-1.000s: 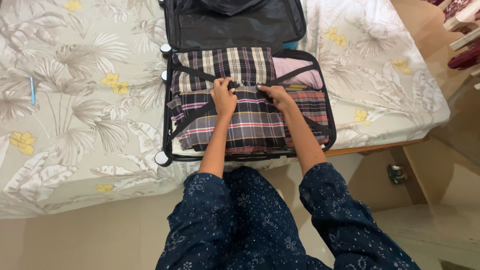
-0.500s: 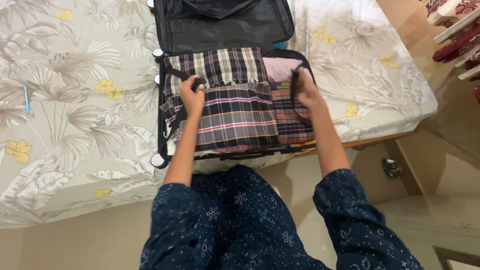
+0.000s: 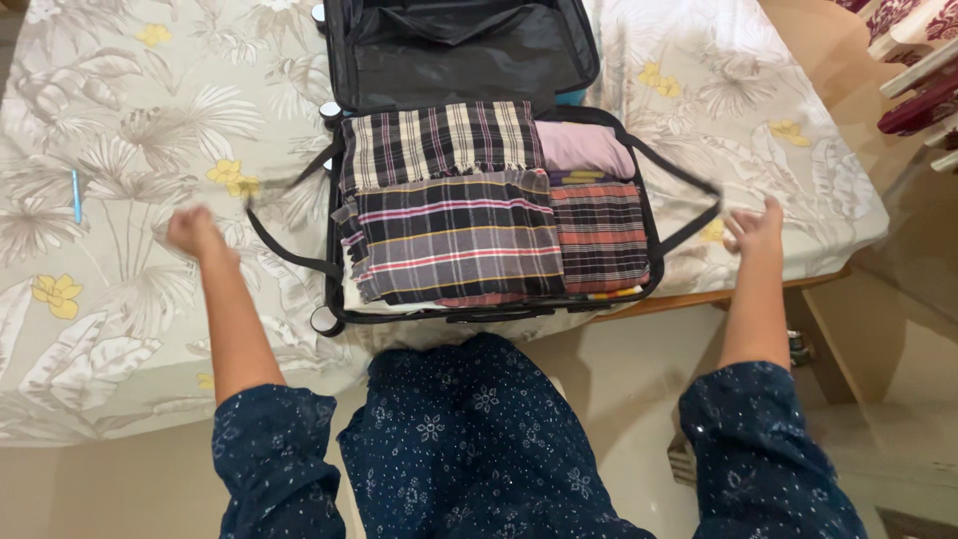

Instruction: The person places folded plaid and striped garments into an open suitcase on a bed, secures them with internal straps, and closes the suitcase. The person then reopens the suitcase, removes some garments, and places them on the bed.

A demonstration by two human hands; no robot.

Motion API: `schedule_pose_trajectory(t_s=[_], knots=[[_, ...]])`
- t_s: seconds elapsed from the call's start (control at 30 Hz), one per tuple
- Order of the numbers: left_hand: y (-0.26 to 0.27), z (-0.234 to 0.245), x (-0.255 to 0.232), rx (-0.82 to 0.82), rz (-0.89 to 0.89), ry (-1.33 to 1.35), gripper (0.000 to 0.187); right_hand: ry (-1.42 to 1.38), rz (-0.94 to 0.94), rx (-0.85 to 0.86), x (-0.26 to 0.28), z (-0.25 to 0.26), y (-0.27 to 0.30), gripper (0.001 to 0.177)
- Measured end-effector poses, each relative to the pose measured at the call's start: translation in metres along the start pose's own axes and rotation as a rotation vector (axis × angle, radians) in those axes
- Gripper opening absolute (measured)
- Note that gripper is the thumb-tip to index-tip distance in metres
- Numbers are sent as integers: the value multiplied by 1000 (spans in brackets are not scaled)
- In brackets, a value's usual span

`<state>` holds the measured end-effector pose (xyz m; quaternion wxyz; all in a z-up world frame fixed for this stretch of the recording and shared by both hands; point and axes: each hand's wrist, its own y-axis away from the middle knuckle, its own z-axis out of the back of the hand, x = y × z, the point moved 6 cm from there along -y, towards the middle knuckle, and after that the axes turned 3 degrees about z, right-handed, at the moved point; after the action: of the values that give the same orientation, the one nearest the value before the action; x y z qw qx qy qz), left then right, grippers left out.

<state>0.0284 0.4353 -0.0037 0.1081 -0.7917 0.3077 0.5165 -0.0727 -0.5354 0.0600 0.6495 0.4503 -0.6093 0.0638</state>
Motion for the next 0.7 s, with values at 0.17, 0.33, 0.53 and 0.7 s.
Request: schedule_pose_trajectory(t_s=[0.17,0.33,0.53,0.7], knots=[[26,113,18,-451,286,-243,60,8,-144,-189,-52,45,22,82],[59,163,21,-581,332,-333,50,-6,-239,-229,-95,64,17,75],[81,202,-18,-947,-48,-382,48,-234,583,-741,-70,81,39,43],[169,168,-65,-682,-896,-509,61,-56,1232,-734,-67,32,118,37]])
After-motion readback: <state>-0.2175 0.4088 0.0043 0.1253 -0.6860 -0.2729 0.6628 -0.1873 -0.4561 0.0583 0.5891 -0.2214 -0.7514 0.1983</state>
